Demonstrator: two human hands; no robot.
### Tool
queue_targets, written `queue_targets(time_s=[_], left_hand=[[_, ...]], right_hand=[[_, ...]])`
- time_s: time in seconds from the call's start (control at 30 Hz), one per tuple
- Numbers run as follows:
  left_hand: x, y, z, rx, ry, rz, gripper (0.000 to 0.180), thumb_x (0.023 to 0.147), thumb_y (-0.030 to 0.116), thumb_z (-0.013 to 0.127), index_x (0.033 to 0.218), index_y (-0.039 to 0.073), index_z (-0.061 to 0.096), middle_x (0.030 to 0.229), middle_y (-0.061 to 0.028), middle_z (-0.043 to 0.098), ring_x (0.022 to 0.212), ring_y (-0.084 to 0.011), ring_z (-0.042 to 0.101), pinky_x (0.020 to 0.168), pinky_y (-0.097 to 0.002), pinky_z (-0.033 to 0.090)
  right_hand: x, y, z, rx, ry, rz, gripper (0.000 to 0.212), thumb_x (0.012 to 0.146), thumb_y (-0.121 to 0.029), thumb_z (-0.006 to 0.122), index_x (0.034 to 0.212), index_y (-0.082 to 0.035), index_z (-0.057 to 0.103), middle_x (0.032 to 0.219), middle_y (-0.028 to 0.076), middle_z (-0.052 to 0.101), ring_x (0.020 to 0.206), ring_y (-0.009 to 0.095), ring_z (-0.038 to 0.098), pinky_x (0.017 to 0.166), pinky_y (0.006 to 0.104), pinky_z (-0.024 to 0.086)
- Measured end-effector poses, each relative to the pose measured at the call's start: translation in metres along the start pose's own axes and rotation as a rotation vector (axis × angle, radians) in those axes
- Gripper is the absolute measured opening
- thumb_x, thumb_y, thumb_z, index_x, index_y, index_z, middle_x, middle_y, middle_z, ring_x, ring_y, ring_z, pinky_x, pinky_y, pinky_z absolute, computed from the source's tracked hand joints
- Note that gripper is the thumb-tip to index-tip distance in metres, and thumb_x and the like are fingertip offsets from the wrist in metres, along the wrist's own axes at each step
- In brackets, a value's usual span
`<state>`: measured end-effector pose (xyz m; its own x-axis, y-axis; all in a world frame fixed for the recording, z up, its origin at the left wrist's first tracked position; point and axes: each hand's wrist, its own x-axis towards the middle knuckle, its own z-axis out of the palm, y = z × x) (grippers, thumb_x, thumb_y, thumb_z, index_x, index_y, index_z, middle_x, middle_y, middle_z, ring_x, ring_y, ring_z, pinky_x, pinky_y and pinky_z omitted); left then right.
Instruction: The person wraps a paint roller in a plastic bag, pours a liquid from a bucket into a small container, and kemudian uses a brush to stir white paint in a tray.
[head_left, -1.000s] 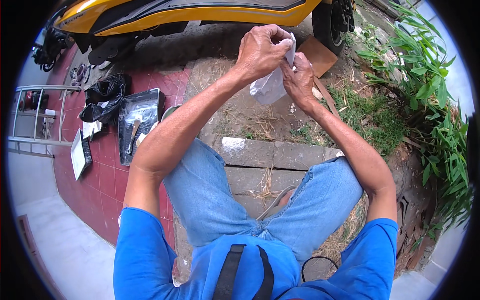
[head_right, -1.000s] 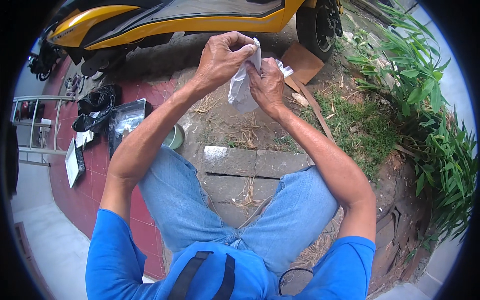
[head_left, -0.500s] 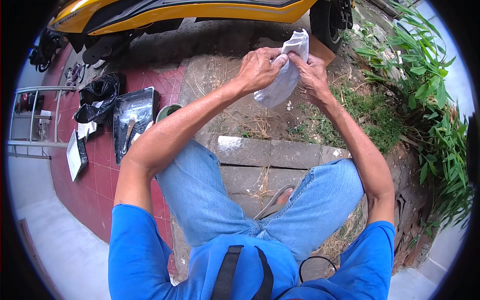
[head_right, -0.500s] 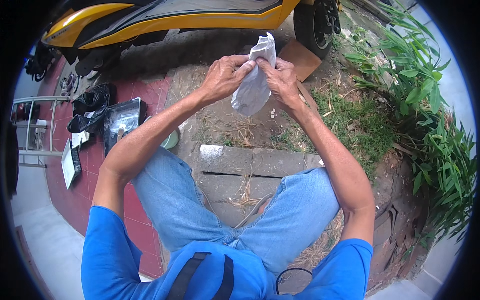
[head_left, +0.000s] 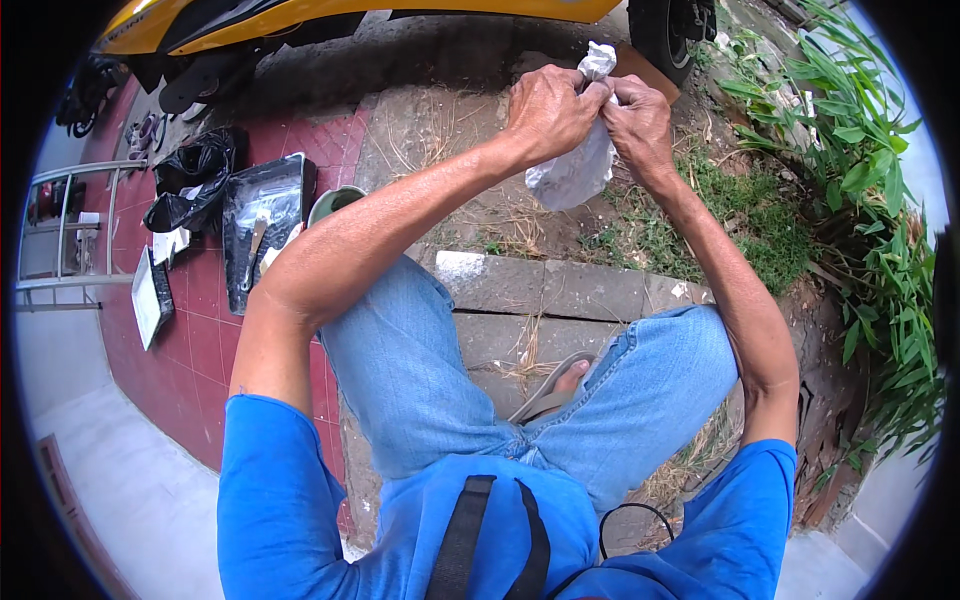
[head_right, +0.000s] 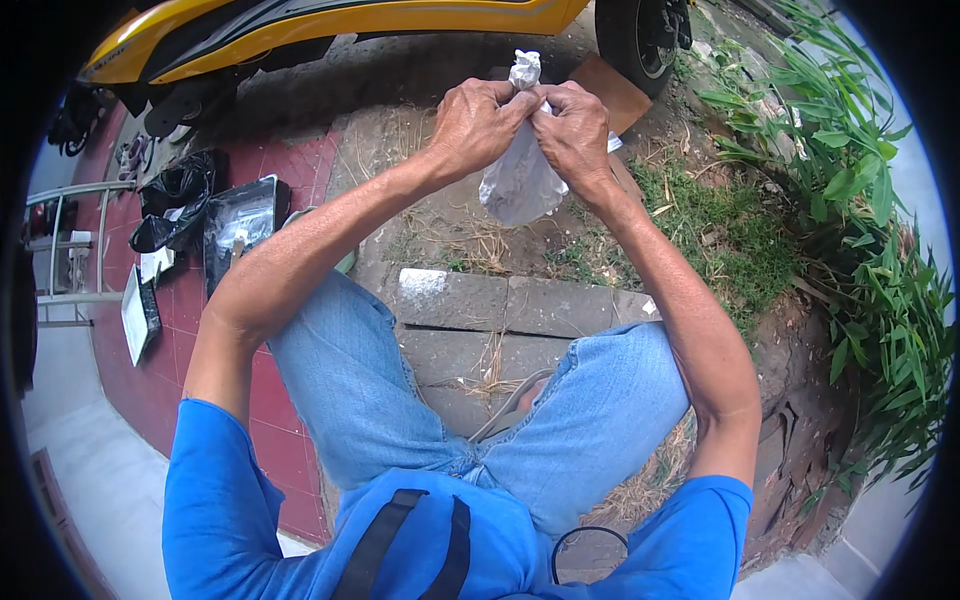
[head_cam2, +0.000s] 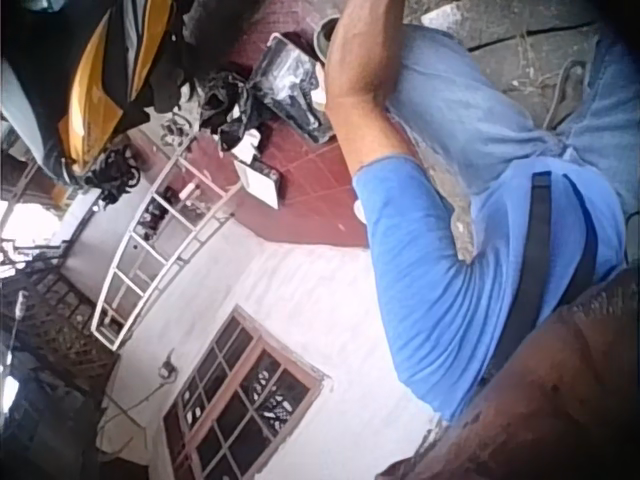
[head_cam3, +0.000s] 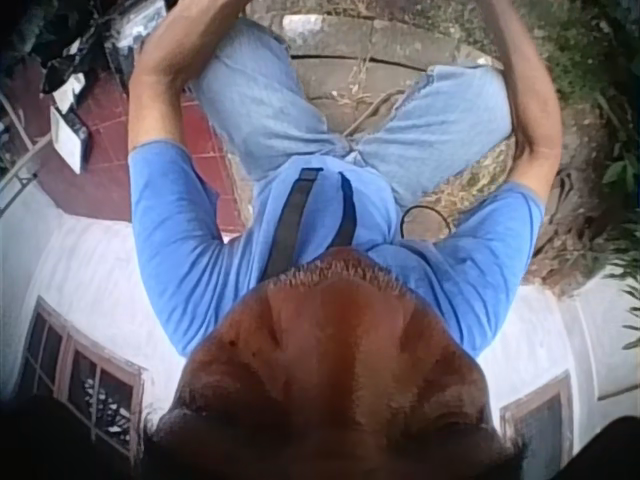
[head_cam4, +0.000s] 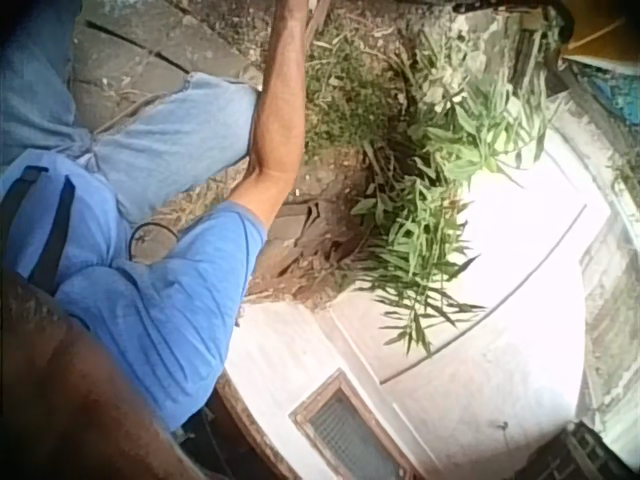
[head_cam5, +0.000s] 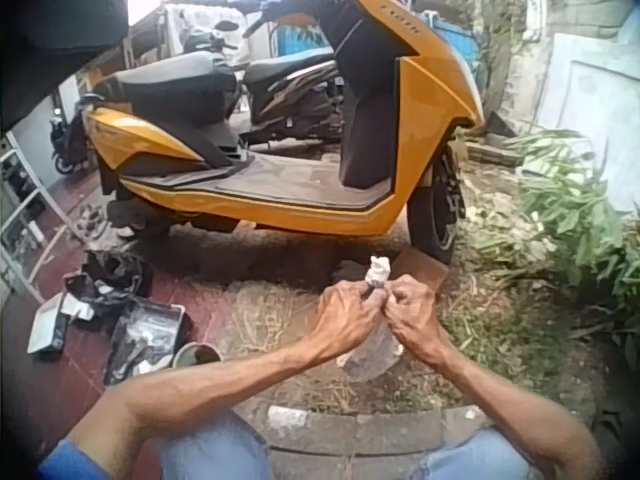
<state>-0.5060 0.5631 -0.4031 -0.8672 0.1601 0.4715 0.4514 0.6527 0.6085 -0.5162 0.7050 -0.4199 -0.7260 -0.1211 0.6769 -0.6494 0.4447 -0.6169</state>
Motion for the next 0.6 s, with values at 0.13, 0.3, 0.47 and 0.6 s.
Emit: queue_targets(time_s=[0.13, 0.3, 0.47, 0.6], left_hand=[[0.005, -0.002, -0.002, -0.146, 0.017, -0.047, 0.038, 0.087, 0.041, 0.051, 0.089, 0.007, 0.069, 0.07, -0.0116, 0.066, 0.065, -0.0232, 0.064, 0.064, -0.0363, 0.048], [0.014, 0.0, -0.01, -0.205, 0.028, -0.054, 0.027, 0.084, 0.032, 0.059, 0.091, 0.008, 0.07, 0.071, -0.006, 0.066, 0.064, -0.0111, 0.06, 0.06, -0.028, 0.048], [0.02, -0.015, -0.007, -0.527, 0.022, -0.08, 0.016, 0.082, 0.016, 0.065, 0.09, 0.002, 0.068, 0.076, -0.003, 0.065, 0.066, -0.0069, 0.057, 0.06, -0.0219, 0.048], [0.023, -0.018, -0.009, -0.539, -0.075, -0.037, 0.018, 0.087, 0.015, 0.058, 0.096, 0.001, 0.066, 0.081, -0.003, 0.064, 0.075, -0.0073, 0.058, 0.067, -0.0228, 0.048]], right_hand=[[0.001, 0.004, -0.012, 0.233, -0.142, 0.189, 0.031, 0.075, -0.02, 0.071, 0.099, -0.001, 0.067, 0.072, 0.001, 0.056, 0.069, 0.009, 0.05, 0.059, 0.0236, 0.041], [0.008, -0.003, -0.016, 0.668, -0.159, 0.376, 0.033, 0.078, -0.022, 0.071, 0.104, -0.002, 0.064, 0.095, 0.008, 0.064, 0.08, 0.01, 0.06, 0.072, 0.0232, 0.05], [0.008, -0.003, -0.014, 0.564, -0.158, 0.372, 0.034, 0.08, -0.027, 0.068, 0.105, -0.003, 0.065, 0.094, 0.007, 0.064, 0.085, 0.013, 0.06, 0.075, 0.0258, 0.051], [0.006, -0.006, -0.009, 0.133, -0.031, 0.143, 0.032, 0.082, -0.032, 0.065, 0.103, -0.008, 0.067, 0.082, 0.008, 0.062, 0.079, 0.014, 0.058, 0.067, 0.0291, 0.047]])
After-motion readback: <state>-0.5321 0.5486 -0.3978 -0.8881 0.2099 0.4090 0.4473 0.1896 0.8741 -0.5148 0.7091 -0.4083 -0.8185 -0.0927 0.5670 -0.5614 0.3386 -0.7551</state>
